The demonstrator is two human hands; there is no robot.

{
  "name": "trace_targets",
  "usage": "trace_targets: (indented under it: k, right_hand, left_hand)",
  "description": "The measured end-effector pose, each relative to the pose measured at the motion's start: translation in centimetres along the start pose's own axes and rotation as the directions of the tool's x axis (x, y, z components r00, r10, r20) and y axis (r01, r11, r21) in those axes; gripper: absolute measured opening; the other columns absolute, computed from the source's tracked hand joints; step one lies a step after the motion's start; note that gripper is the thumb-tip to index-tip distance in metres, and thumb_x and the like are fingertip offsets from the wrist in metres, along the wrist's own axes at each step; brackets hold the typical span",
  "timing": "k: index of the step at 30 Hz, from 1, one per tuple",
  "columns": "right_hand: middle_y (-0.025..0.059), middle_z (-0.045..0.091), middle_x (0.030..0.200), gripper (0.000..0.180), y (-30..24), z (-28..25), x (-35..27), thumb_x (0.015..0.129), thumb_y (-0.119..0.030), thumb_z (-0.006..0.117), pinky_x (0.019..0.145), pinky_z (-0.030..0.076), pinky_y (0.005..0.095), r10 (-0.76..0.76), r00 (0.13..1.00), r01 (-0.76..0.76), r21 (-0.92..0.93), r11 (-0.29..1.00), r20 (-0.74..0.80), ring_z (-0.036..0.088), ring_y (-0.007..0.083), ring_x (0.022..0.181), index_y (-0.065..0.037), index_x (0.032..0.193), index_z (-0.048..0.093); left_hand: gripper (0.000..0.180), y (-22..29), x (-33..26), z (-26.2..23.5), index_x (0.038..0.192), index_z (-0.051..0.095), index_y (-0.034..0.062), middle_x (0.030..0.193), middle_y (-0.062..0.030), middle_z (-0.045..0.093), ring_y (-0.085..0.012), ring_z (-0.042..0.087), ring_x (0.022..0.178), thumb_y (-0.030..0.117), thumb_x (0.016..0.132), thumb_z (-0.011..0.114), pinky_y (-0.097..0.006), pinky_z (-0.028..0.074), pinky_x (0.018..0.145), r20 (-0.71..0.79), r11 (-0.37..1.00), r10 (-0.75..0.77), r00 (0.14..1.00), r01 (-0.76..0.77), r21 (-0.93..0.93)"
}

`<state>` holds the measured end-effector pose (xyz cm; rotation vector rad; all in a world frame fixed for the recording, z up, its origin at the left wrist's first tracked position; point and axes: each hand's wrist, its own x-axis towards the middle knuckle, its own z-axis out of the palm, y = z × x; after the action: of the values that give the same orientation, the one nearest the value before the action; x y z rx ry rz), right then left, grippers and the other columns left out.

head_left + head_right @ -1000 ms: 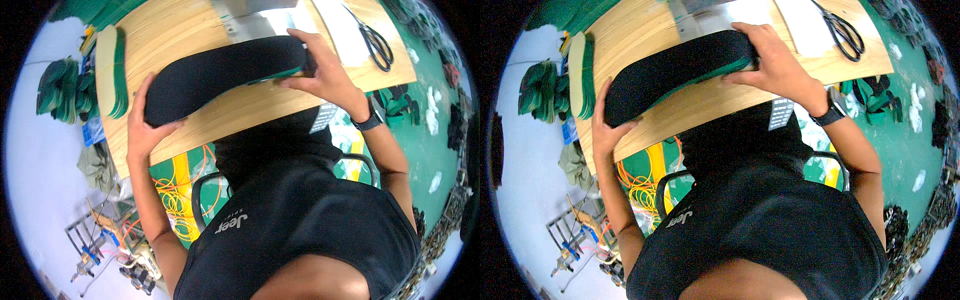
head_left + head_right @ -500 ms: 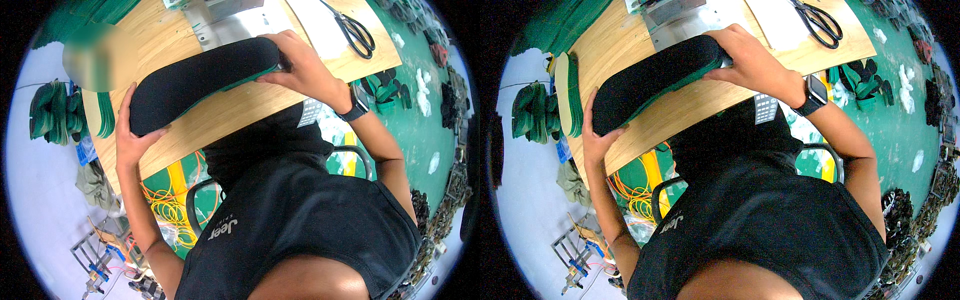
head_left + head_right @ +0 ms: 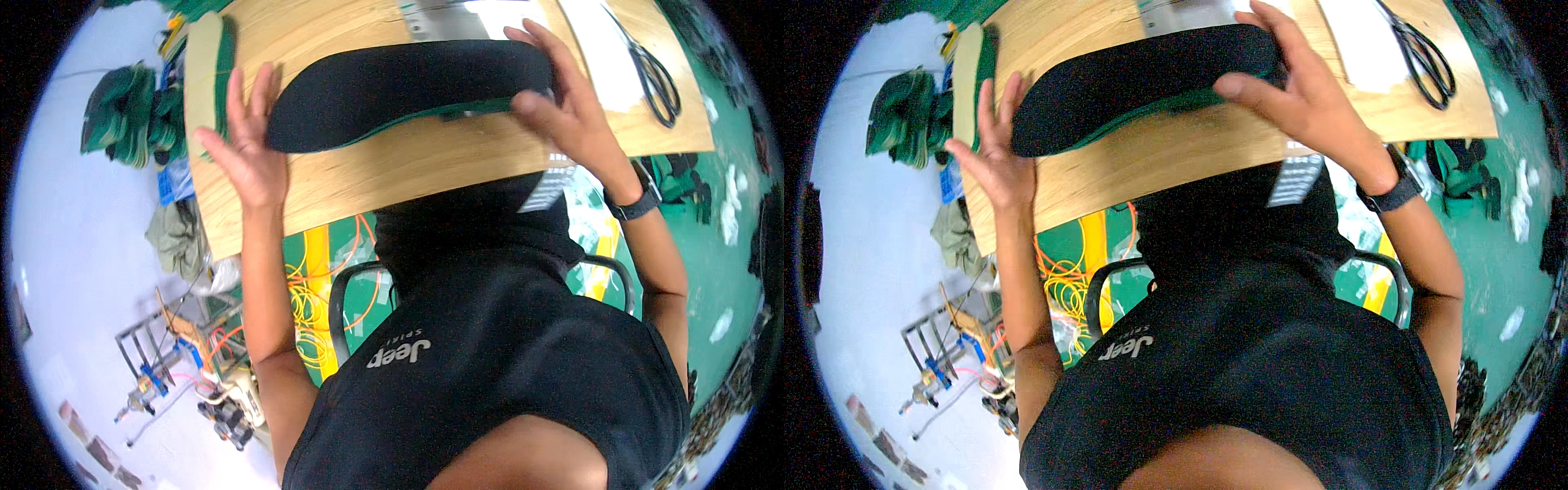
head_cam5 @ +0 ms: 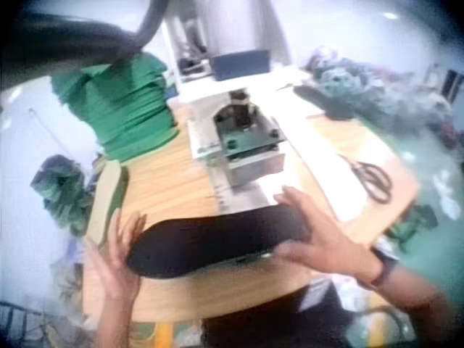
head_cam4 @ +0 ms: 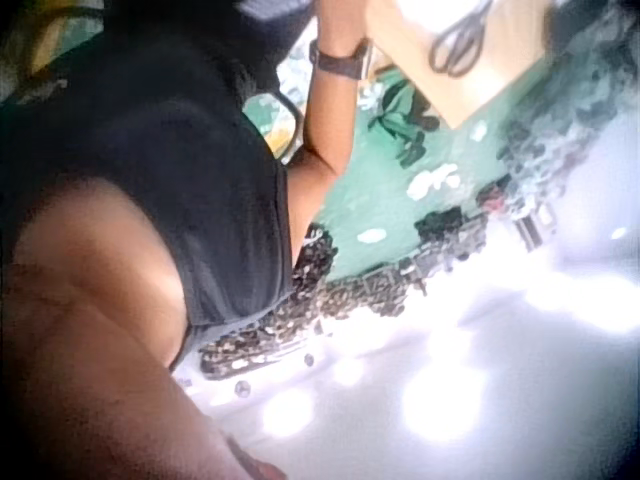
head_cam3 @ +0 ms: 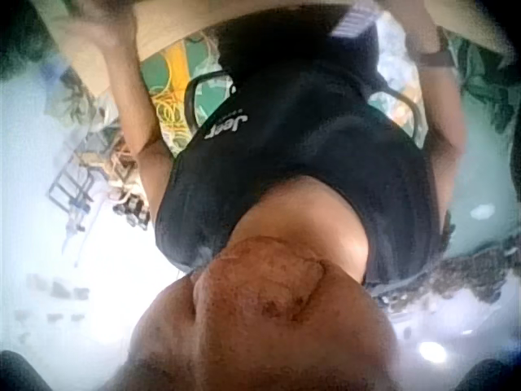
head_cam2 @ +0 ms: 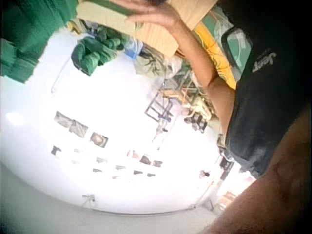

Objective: The person applies adhesive labels to shoe insoles using a guide on a workbench, trims the labels with scissors, and bundles finished insoles with a rubber band.

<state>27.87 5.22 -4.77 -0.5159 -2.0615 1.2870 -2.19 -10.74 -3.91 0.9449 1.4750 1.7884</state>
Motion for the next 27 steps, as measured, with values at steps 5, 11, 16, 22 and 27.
trace_targets:
  k: [5, 11, 16, 22, 27]
  right_hand:
    - [0.0126, 0.049, 0.132, 0.051, -0.9, 0.8, 1.0, 0.096, -0.029, 0.049, 0.103, 0.035, 0.0307, 0.165, 0.986, -0.161, -0.121, 0.980, 0.028, 0.048, 0.0199, 0.119, -0.004, 0.139, 0.037]
    - [0.0061, 0.059, 0.095, 0.048, -0.6, 0.4, 0.7, 0.091, -0.032, 0.062, 0.076, 0.046, 0.0244, 0.041, 0.994, -0.047, -0.059, 0.997, -0.100, 0.055, 0.0107, 0.086, -0.004, 0.127, 0.047]
    - [0.0097, 0.061, 0.104, 0.045, -2.2, -1.6, 1.5, 0.089, -0.029, 0.063, 0.083, 0.046, 0.0289, 0.073, 0.997, -0.057, -0.302, 0.952, 0.041, 0.059, 0.0173, 0.092, -0.005, 0.126, 0.051]
    - [0.0155, 0.059, 0.106, 0.057, -4.0, -2.7, 4.8, 0.075, -0.022, 0.076, 0.086, 0.045, 0.0331, 0.147, 0.897, 0.070, -0.463, 0.884, 0.417, 0.058, 0.0265, 0.099, -0.002, 0.122, 0.050]
    - [0.0174, 0.052, 0.111, 0.070, -3.2, -2.0, 5.3, 0.064, -0.027, 0.082, 0.091, 0.042, 0.0388, 0.154, 0.821, 0.294, -0.639, 0.711, 0.549, 0.052, 0.0315, 0.102, 0.000, 0.119, 0.049]
  left_hand:
    - [0.090, 0.6, -0.8, 1.1, 0.145, 0.026, 0.0093, 0.143, -0.0184, 0.039, -0.0317, 0.029, 0.136, 0.075, 0.086, 0.009, -0.044, 0.021, 0.113, -0.079, 0.988, -0.069, 0.994, 0.057, -0.145]
    - [0.085, 0.8, -1.2, -0.3, 0.147, 0.022, 0.0103, 0.143, -0.0192, 0.039, -0.0333, 0.036, 0.131, 0.072, 0.089, 0.015, -0.045, 0.027, 0.109, 0.014, 0.986, 0.066, 0.998, -0.067, 0.151]
    - [0.052, 1.5, -1.1, -0.9, 0.123, 0.056, -0.0013, 0.117, -0.0172, 0.059, -0.0218, 0.054, 0.111, 0.040, 0.099, 0.037, -0.030, 0.036, 0.100, 0.051, 0.900, -0.113, 0.992, 0.081, 0.428]
    - [0.046, 2.5, -1.1, -0.4, 0.125, 0.053, -0.0006, 0.114, -0.0130, 0.061, -0.0167, 0.054, 0.106, 0.018, 0.084, 0.066, -0.029, 0.040, 0.095, 0.245, 0.804, -0.140, 0.959, -0.035, 0.594]
    - [0.060, 1.7, -2.1, -1.3, 0.130, 0.048, 0.0023, 0.126, -0.0139, 0.052, -0.0190, 0.048, 0.117, 0.012, 0.076, 0.071, -0.030, 0.036, 0.100, 0.369, 0.768, 0.031, 0.929, -0.258, 0.586]
